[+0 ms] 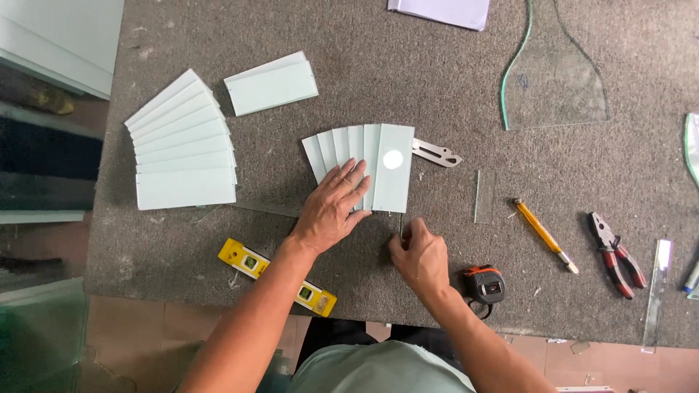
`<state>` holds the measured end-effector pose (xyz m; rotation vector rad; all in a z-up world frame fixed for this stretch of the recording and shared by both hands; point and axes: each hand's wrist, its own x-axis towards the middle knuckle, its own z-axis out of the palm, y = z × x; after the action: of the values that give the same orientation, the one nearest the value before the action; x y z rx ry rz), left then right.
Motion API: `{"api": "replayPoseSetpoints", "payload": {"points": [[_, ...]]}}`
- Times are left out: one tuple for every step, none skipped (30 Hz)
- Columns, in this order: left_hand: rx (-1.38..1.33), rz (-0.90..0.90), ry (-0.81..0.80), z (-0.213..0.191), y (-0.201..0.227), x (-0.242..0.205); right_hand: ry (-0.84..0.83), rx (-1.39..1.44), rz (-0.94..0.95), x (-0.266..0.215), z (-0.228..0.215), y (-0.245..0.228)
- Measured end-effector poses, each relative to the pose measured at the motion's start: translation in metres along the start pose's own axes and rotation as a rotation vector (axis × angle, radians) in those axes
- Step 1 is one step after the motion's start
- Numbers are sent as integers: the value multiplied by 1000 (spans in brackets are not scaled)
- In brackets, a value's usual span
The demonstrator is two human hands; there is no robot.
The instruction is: Measuring and aligning small glass tiles on a workbench using a level and marking tools.
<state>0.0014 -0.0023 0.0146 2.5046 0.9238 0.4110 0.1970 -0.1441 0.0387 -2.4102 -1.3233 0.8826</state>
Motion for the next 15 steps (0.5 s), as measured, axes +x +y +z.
{"api": "replayPoseSetpoints", "payload": {"points": [[1,9,-7,4,-4,-1,4,7,8,1,4,2],[14,32,5,8,-9,-2,25,8,6,1,8,3],[23,53,18,13,-11,-3,44,6,4,1,11,7],[20,61,12,12,-10,-2,48,8,14,0,9,5],[15,58,8,9,-10,-1,54,28,11,1,8,2],[10,56,5,6,-10,0,61,47,8,2,8,-2],[11,60,-1,8,-11,0,62,52,13,4,7,-2],[14,77,17,9,-12,-1,68,49,14,6,6,-2],[17,95,36,10,-13,-1,75,45,14,10,4,-3],[17,99,33,9,-14,0,77,48,18,13,9,0],[13,91,31,10,-14,0,118,48,-11,17,13,4],[8,83,28,10,-14,0,160,47,-40,21,17,7],[8,85,25,10,-14,0,160,49,-37,21,15,4],[11,88,31,10,-14,0,166,59,-33,21,14,1],[14,91,37,10,-14,0,173,70,-29,22,12,-2]]}}
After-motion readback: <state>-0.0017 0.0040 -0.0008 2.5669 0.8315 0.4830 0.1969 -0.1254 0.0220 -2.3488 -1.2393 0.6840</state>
